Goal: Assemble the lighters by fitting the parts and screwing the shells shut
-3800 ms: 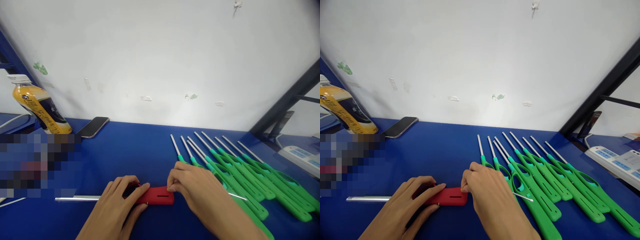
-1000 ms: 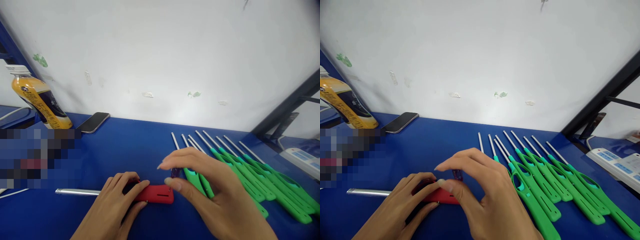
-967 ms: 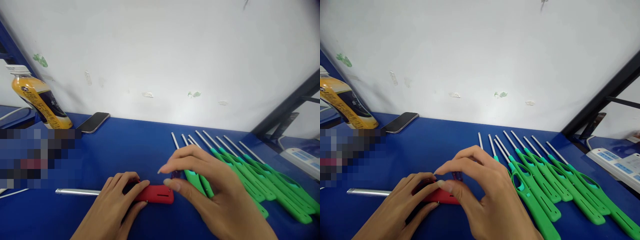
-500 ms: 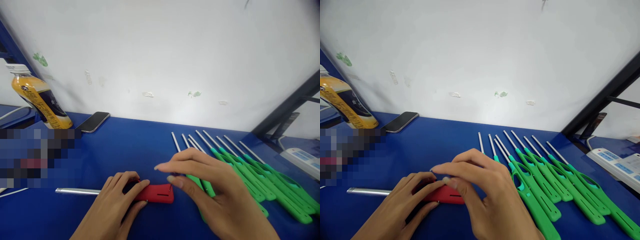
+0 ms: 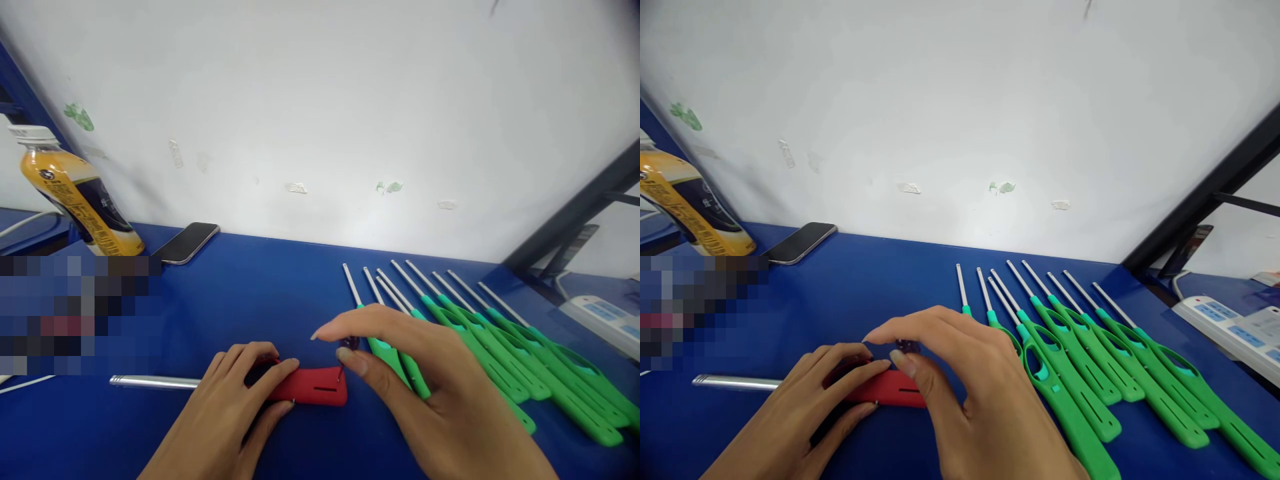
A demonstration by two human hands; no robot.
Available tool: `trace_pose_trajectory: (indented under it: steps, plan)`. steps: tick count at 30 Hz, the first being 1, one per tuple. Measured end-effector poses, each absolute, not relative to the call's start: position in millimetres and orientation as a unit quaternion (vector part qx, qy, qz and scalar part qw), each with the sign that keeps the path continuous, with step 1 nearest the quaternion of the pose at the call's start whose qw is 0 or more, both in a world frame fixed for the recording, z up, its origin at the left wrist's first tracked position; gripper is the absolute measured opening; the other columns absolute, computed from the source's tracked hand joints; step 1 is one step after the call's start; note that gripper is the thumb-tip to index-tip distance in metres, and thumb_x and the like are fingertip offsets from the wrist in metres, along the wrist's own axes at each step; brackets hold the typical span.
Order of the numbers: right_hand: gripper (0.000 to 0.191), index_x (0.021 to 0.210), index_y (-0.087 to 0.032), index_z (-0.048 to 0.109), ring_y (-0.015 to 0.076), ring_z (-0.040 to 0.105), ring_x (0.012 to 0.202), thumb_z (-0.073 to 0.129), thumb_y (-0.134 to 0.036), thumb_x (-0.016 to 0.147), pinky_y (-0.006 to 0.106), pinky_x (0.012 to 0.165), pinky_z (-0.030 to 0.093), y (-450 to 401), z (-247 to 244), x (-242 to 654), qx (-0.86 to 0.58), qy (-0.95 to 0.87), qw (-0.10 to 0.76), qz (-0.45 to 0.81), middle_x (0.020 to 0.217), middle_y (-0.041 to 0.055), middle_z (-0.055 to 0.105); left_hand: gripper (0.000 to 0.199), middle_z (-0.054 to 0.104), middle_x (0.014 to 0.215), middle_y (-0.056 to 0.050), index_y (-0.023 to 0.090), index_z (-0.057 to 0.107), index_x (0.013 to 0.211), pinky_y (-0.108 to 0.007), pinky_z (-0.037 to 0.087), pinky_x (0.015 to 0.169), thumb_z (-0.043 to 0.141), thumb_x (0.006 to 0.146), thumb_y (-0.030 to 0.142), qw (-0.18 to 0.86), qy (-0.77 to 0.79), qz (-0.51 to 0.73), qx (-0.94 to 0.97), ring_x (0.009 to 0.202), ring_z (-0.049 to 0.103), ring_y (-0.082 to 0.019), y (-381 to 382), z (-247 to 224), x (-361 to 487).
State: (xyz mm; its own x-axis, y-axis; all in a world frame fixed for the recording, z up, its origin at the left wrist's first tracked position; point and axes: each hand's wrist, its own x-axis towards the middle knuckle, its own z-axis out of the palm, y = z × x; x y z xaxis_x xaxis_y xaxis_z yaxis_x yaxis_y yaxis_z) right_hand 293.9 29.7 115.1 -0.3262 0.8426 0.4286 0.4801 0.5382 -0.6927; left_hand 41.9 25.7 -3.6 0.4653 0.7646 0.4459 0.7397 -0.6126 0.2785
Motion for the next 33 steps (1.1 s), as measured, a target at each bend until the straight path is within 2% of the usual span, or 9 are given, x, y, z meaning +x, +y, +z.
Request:
trace_pose_trajectory:
  steps: [3,6,12,16,18,21,23,28,33]
  plan:
    - [0.013,0.101,-0.036,0.077,0.0157,0.077,0.104,0.075,-0.023,0.099,0.023,0.090,0.060,30,117,292,-0.416,-0.778,0.405,0.240,0.108,-0.0056,0.078,0.038,0.064,0.130,-0.004,0.039,0.058,0.146,-0.041,0.057,0.089,0.058,0.109,0.033,0.028,0.446,0.263,0.855,0.109,0.065,-0.026,26,-4,42]
    - [0.013,0.094,-0.034,0.079,0.0147,0.076,0.096,0.077,-0.022,0.098,0.021,0.082,0.060,32,118,294,-0.394,-0.786,0.398,0.261,0.097,-0.0049,0.077,0.037,0.064,0.130,-0.004,0.039,0.058,0.146,-0.041,0.057,0.089,0.058,0.109,0.034,0.029,0.447,0.258,0.856,0.108,0.065,-0.025,26,-3,42]
    - [0.034,0.126,-0.044,0.072,0.0097,0.076,0.107,0.066,-0.019,0.104,0.019,0.099,0.056,33,112,296,-0.417,-0.794,0.387,0.215,0.118,-0.0129,0.081,0.038,0.064,0.128,-0.004,0.036,0.057,0.147,-0.040,0.057,0.088,0.058,0.109,0.033,0.016,0.436,0.267,0.859,0.107,0.064,-0.025,26,-1,43]
    - [0.018,0.111,-0.039,0.075,0.0090,0.076,0.098,0.076,-0.026,0.099,0.016,0.090,0.058,33,112,295,-0.413,-0.792,0.398,0.211,0.109,-0.0098,0.078,0.036,0.064,0.128,-0.003,0.037,0.058,0.145,-0.040,0.057,0.088,0.057,0.109,0.033,0.017,0.437,0.263,0.860,0.107,0.063,-0.025,27,-1,43]
    - [0.019,0.108,-0.038,0.076,0.0078,0.075,0.093,0.075,-0.022,0.099,0.014,0.084,0.058,34,112,295,-0.408,-0.794,0.400,0.207,0.105,-0.0089,0.076,0.036,0.064,0.128,-0.003,0.037,0.058,0.145,-0.039,0.057,0.088,0.057,0.109,0.032,0.016,0.434,0.266,0.860,0.107,0.063,-0.025,27,-1,43]
    - [0.035,0.126,-0.040,0.073,0.0076,0.076,0.106,0.061,-0.013,0.105,0.014,0.092,0.057,35,111,296,-0.410,-0.799,0.401,0.182,0.117,-0.0094,0.079,0.038,0.063,0.129,-0.004,0.036,0.057,0.147,-0.039,0.056,0.089,0.057,0.109,0.032,0.012,0.439,0.268,0.858,0.108,0.063,-0.025,28,-1,44]
    - [0.036,0.130,-0.039,0.069,0.0080,0.075,0.114,0.059,-0.014,0.106,0.015,0.097,0.056,34,109,295,-0.417,-0.797,0.401,0.175,0.124,-0.0103,0.079,0.038,0.063,0.130,-0.004,0.037,0.056,0.148,-0.040,0.055,0.090,0.057,0.109,0.032,0.009,0.442,0.264,0.857,0.109,0.062,-0.025,28,-2,44]
    - [0.030,0.118,-0.038,0.067,0.0056,0.075,0.103,0.061,-0.013,0.104,0.013,0.092,0.054,34,107,293,-0.418,-0.796,0.392,0.193,0.113,-0.0134,0.078,0.037,0.062,0.130,-0.004,0.037,0.056,0.147,-0.039,0.055,0.089,0.056,0.110,0.034,0.017,0.439,0.267,0.858,0.109,0.062,-0.025,26,-4,43]
    - [0.039,0.134,-0.043,0.061,0.0080,0.072,0.094,0.047,-0.015,0.110,0.018,0.083,0.055,35,105,296,-0.442,-0.795,0.396,0.125,0.112,-0.0086,0.074,0.037,0.062,0.132,-0.004,0.036,0.057,0.147,-0.040,0.054,0.091,0.057,0.110,0.035,0.004,0.442,0.268,0.856,0.112,0.062,-0.025,25,-4,42]
